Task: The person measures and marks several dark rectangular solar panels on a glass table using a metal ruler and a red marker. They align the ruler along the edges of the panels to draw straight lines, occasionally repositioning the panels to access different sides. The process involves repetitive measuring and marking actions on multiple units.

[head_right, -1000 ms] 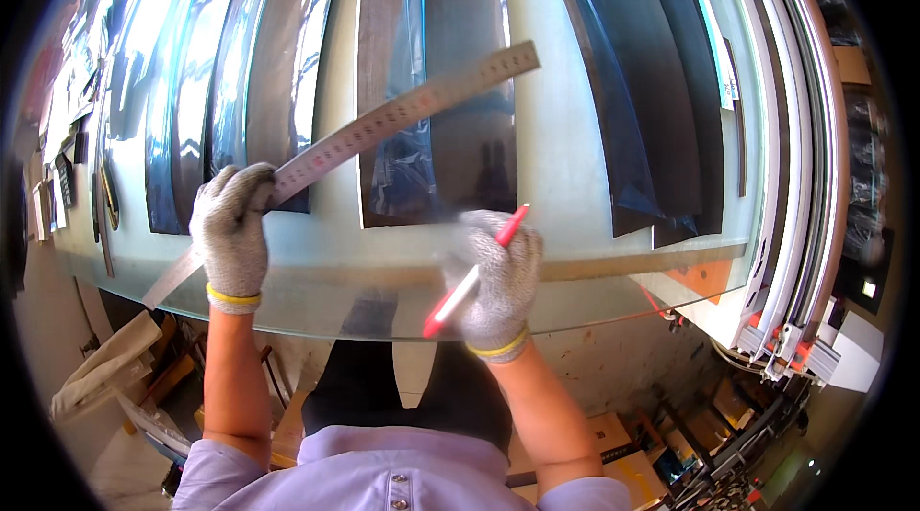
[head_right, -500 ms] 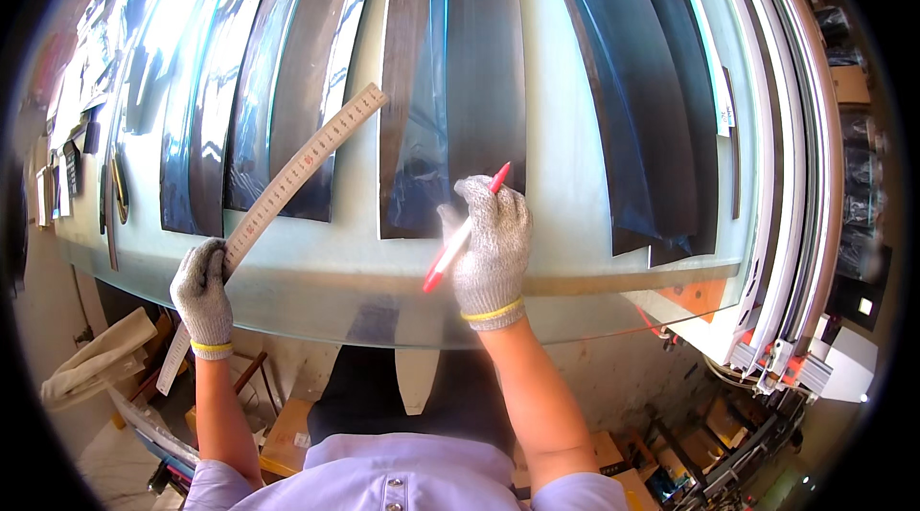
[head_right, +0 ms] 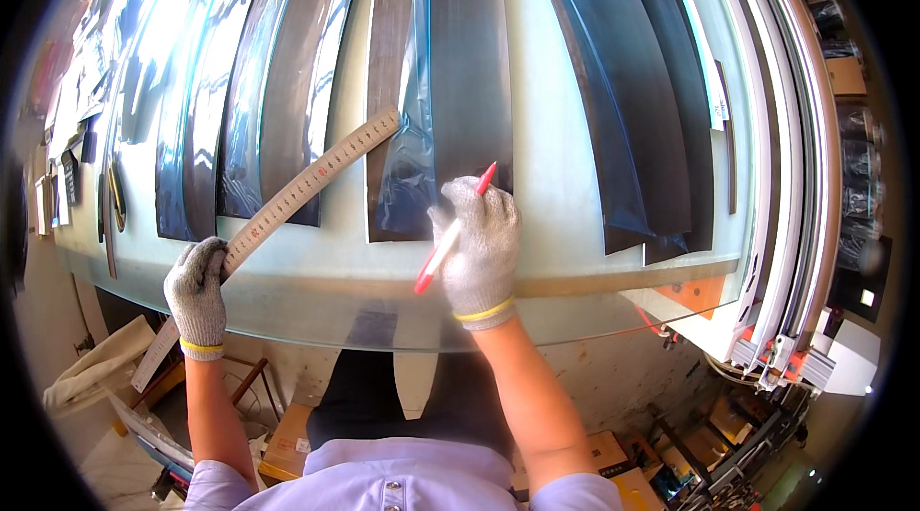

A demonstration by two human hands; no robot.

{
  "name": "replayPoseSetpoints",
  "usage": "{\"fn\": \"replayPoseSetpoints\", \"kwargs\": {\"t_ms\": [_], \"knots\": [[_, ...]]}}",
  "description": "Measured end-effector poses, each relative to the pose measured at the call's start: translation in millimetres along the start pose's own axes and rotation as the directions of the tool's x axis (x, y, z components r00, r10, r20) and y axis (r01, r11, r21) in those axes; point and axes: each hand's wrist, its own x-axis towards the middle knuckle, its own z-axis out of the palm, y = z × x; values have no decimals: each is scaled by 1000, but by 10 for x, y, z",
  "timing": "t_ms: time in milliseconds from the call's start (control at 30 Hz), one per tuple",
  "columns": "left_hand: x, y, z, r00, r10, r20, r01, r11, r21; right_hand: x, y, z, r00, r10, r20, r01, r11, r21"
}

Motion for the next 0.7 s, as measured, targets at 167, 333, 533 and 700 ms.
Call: {"fn": "replayPoseSetpoints", "kwargs": {"t_ms": [167, 333, 533, 700], "knots": [[15, 44, 26, 998, -21, 67, 33, 982, -184, 92, -29, -33, 999, 18, 46, -23, 994, 110], [12, 96, 82, 986, -83, 148, 115, 968, -224, 48, -54, 37, 1000, -3, 30, -1, 993, 118], [26, 129, 143, 984, -89, 154, 120, 971, -207, 34, -287, 145, 990, 100, 96, -92, 992, -84], [22, 183, 123, 980, -132, 147, 162, 962, -219, 104, -326, 169, 985, 119, 122, -110, 991, -73]]}}
